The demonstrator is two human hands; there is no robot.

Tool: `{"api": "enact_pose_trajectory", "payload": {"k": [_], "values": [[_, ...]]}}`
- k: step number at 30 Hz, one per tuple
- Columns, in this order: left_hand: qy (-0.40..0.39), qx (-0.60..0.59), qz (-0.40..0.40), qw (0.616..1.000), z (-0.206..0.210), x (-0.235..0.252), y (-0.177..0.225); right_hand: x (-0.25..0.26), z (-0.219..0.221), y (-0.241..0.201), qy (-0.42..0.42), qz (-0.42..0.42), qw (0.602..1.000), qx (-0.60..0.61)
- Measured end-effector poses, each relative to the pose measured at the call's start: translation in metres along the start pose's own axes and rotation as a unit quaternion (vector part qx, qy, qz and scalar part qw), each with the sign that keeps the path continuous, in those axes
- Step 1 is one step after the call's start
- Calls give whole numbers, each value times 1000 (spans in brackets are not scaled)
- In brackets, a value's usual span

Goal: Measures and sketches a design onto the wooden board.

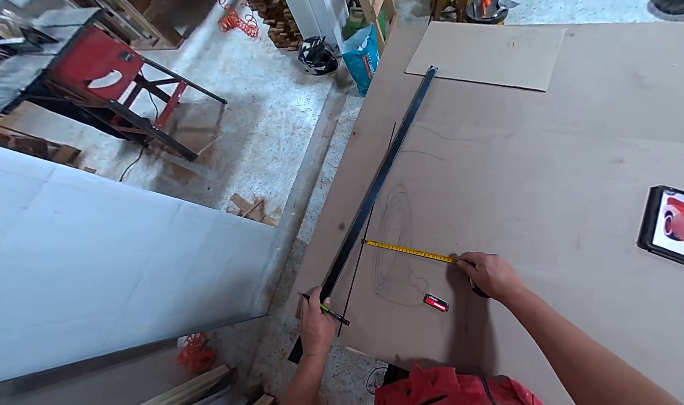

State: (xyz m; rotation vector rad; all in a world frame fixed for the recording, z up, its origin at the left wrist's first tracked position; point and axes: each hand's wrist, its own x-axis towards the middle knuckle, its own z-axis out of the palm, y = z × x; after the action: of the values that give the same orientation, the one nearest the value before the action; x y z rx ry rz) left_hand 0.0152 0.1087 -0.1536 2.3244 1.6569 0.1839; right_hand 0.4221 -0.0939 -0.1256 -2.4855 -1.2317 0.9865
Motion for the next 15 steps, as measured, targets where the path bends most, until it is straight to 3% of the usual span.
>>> {"api": "enact_pose_trajectory", "payload": {"k": [5,10,15], "values": [[9,-23,-10,1000,-11,11,7,-19,-15,30,-12,51,998,-17],[39,-168,109,979,-8,12,45,-90,-33,119,36,174,984,-17],[-122,-284,133,942,0,-4,145,-173,-38,205,96,277,956,-19]]}}
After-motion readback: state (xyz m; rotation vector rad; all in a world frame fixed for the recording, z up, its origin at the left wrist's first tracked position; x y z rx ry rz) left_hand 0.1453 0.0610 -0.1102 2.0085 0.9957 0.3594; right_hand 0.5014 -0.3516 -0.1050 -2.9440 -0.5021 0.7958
